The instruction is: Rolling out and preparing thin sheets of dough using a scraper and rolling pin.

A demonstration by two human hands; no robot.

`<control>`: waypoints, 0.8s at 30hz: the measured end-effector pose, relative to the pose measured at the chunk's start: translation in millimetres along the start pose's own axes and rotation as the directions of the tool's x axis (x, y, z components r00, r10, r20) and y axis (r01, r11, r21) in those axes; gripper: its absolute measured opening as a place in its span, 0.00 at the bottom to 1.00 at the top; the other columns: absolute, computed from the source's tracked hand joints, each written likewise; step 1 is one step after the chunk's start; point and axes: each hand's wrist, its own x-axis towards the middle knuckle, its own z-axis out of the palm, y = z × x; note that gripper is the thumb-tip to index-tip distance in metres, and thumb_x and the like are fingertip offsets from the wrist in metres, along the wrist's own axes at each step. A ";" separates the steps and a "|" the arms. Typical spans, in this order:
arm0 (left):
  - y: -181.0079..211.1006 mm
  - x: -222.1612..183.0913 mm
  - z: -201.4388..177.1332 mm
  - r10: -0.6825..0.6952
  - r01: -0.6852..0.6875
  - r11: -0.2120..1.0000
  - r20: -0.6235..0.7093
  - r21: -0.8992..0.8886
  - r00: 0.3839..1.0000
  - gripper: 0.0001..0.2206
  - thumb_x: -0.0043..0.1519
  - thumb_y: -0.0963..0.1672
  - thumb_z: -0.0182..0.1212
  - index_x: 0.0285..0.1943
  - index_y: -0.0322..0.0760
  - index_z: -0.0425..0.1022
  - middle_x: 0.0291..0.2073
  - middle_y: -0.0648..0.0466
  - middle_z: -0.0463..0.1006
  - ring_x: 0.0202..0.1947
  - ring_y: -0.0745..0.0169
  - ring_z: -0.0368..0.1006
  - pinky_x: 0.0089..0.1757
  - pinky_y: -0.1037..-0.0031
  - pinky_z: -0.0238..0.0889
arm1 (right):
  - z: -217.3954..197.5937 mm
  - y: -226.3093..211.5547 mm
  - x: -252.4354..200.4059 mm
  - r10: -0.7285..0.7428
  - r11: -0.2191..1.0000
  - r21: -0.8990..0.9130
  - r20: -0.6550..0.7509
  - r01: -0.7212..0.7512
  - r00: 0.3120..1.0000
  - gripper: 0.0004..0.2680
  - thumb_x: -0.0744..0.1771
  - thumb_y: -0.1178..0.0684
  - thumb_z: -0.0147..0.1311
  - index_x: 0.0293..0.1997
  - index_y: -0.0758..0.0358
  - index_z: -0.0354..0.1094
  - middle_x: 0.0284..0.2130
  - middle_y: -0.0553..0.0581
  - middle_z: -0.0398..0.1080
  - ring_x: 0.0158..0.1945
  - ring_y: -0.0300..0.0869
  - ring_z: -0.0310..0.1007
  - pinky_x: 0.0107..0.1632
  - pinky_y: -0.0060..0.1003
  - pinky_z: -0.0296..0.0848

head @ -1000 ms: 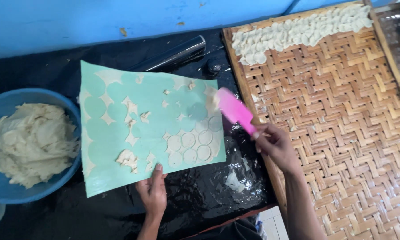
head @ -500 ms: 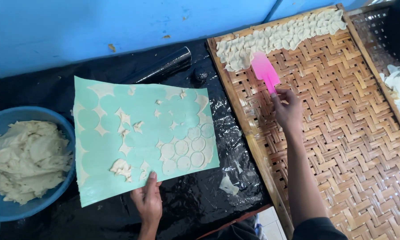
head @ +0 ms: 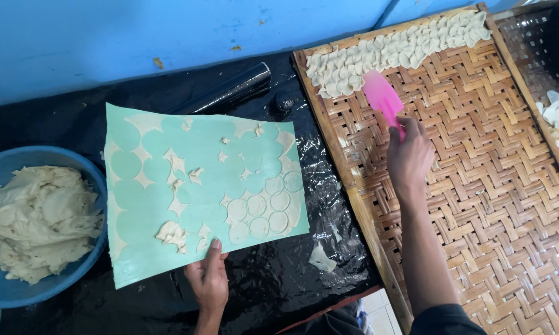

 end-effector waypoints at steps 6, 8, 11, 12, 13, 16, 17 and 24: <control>-18.2 -1.5 -13.7 0.024 -0.023 0.998 0.011 -0.053 1.000 0.11 0.70 0.36 0.55 0.57 0.15 0.71 0.47 0.39 0.78 0.42 0.61 0.75 0.39 0.72 0.72 | 2.2 5.3 -13.0 -0.066 0.993 -0.100 -0.054 0.060 0.996 0.07 0.71 0.57 0.56 0.53 0.67 0.73 0.41 0.68 0.76 0.32 0.53 0.78 0.33 0.48 0.74; -6.5 -4.7 -4.8 0.019 -0.021 0.996 -0.024 -0.084 1.000 0.12 0.69 0.36 0.55 0.59 0.18 0.69 0.48 0.41 0.77 0.43 0.62 0.75 0.39 0.72 0.72 | -15.0 -10.3 -33.3 -0.064 0.998 0.003 0.006 0.064 0.998 0.07 0.72 0.56 0.56 0.53 0.67 0.73 0.39 0.65 0.76 0.32 0.51 0.78 0.34 0.47 0.74; -4.7 -1.4 1.3 0.038 -0.047 0.989 -0.065 -0.142 0.997 0.14 0.67 0.36 0.55 0.62 0.22 0.68 0.51 0.44 0.77 0.45 0.63 0.75 0.39 0.74 0.71 | -30.7 -29.5 -67.7 -0.102 0.972 0.230 0.191 0.056 0.976 0.07 0.71 0.56 0.54 0.53 0.65 0.73 0.36 0.60 0.78 0.31 0.46 0.79 0.34 0.40 0.76; -6.6 -1.5 0.7 0.047 -0.059 0.985 -0.078 -0.160 0.996 0.15 0.67 0.36 0.55 0.63 0.23 0.68 0.51 0.44 0.77 0.45 0.63 0.75 0.39 0.74 0.70 | -34.5 -34.4 -82.3 -0.146 0.938 0.346 0.324 0.027 0.935 0.08 0.69 0.55 0.54 0.52 0.64 0.73 0.36 0.58 0.78 0.30 0.43 0.79 0.33 0.36 0.77; -4.8 -1.5 2.3 0.047 -0.060 0.986 -0.084 -0.159 0.995 0.15 0.67 0.36 0.55 0.63 0.23 0.68 0.51 0.44 0.77 0.45 0.63 0.75 0.39 0.74 0.70 | -42.1 -46.3 -93.6 -0.150 0.937 0.347 0.328 0.028 0.933 0.08 0.69 0.55 0.54 0.52 0.64 0.73 0.36 0.58 0.78 0.30 0.43 0.79 0.33 0.36 0.77; 1.5 -3.1 7.4 0.025 -0.041 0.980 -0.087 -0.197 0.996 0.13 0.68 0.36 0.54 0.61 0.21 0.68 0.52 0.45 0.76 0.48 0.63 0.75 0.43 0.72 0.73 | -65.2 -78.1 -122.0 -0.156 0.930 0.366 0.441 -0.019 0.884 0.10 0.67 0.54 0.58 0.52 0.62 0.74 0.36 0.59 0.79 0.29 0.44 0.79 0.30 0.37 0.76; 4.7 -2.8 9.8 0.035 -0.050 0.980 -0.079 -0.192 0.996 0.14 0.68 0.36 0.54 0.63 0.23 0.67 0.52 0.46 0.76 0.47 0.64 0.75 0.42 0.73 0.72 | -72.2 -87.2 -126.4 -0.108 0.950 0.308 0.473 -0.049 0.874 0.10 0.67 0.53 0.58 0.52 0.61 0.75 0.35 0.59 0.79 0.28 0.44 0.79 0.30 0.38 0.76; -6.9 -3.0 0.4 0.101 -0.104 0.984 -0.031 -0.144 0.994 0.11 0.70 0.36 0.55 0.61 0.22 0.70 0.49 0.46 0.77 0.43 0.67 0.74 0.39 0.76 0.70 | -82.3 -95.4 -139.6 -0.078 0.982 0.186 0.425 -0.002 0.902 0.10 0.66 0.52 0.58 0.52 0.59 0.76 0.35 0.62 0.77 0.28 0.50 0.79 0.28 0.43 0.74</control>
